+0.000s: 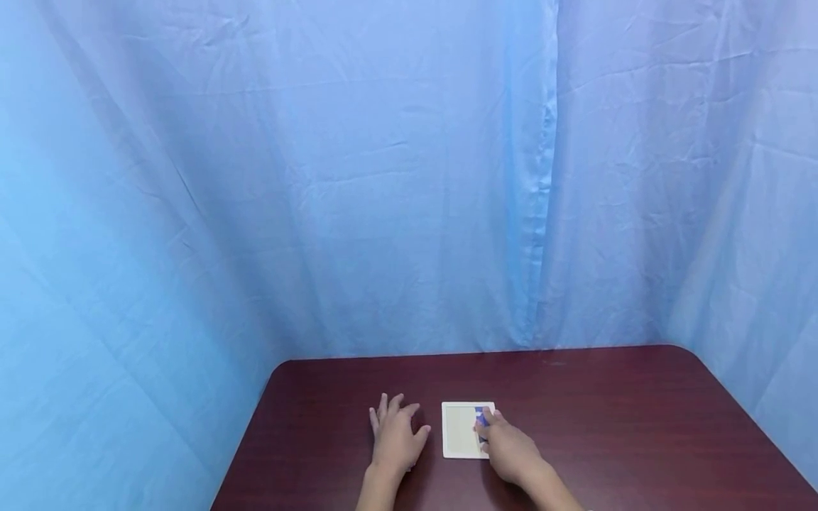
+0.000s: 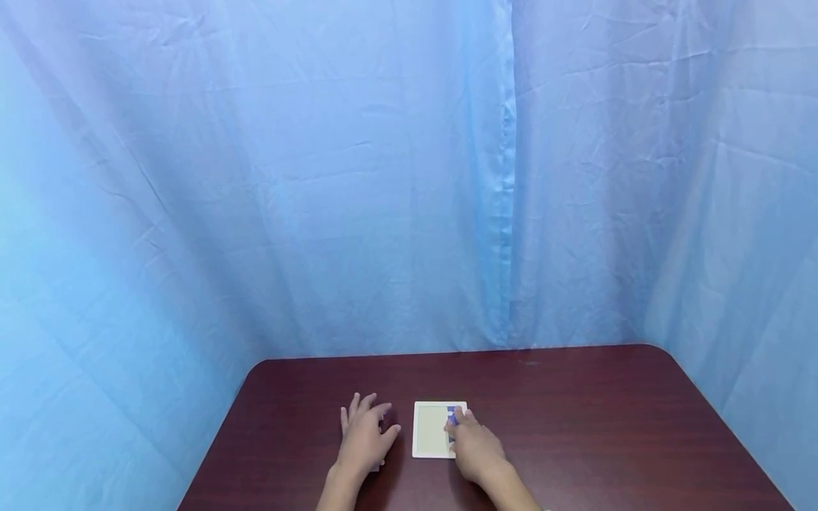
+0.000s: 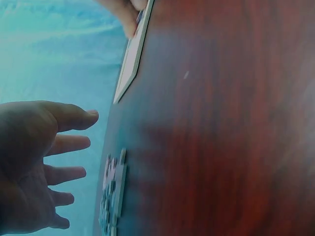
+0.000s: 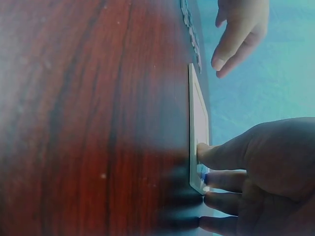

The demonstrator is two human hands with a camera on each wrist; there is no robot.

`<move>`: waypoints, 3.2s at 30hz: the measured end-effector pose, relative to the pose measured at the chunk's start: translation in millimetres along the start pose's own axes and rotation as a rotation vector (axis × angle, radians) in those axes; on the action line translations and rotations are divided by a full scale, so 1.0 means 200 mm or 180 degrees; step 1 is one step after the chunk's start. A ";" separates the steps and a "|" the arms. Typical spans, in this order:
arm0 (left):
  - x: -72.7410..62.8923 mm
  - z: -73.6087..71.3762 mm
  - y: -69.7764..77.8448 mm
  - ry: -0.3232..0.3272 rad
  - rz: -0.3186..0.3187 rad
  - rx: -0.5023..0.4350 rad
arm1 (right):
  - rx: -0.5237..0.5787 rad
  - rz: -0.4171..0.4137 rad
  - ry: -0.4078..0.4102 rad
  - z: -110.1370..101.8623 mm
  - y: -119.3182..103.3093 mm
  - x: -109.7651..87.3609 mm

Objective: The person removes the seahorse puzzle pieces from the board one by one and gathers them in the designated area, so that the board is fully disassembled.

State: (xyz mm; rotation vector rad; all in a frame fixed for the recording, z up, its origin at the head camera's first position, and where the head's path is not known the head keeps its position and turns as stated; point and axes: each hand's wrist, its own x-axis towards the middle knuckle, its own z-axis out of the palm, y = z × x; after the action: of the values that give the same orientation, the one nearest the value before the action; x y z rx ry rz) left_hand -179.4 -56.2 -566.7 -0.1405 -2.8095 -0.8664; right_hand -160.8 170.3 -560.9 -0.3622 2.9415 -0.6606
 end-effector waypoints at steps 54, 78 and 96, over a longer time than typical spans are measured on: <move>-0.13 0.17 0.35 -0.0493 0.0865 0.1286 | 0.0251 -0.0110 0.0423 -0.08 0.15 0.09; -0.13 0.17 0.40 -0.0365 0.0856 0.1109 | -0.0074 0.0027 0.0190 -0.01 0.23 0.08; -0.15 0.25 0.45 0.0078 0.0655 0.0977 | -0.0157 0.0161 0.0175 -0.03 0.19 0.06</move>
State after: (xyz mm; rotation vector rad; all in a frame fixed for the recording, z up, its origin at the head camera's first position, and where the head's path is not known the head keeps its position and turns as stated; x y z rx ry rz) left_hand -144.4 46.2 -565.0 -0.3606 -2.7994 -0.3843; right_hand -181.4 202.3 -571.9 -0.2771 3.0125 -0.6019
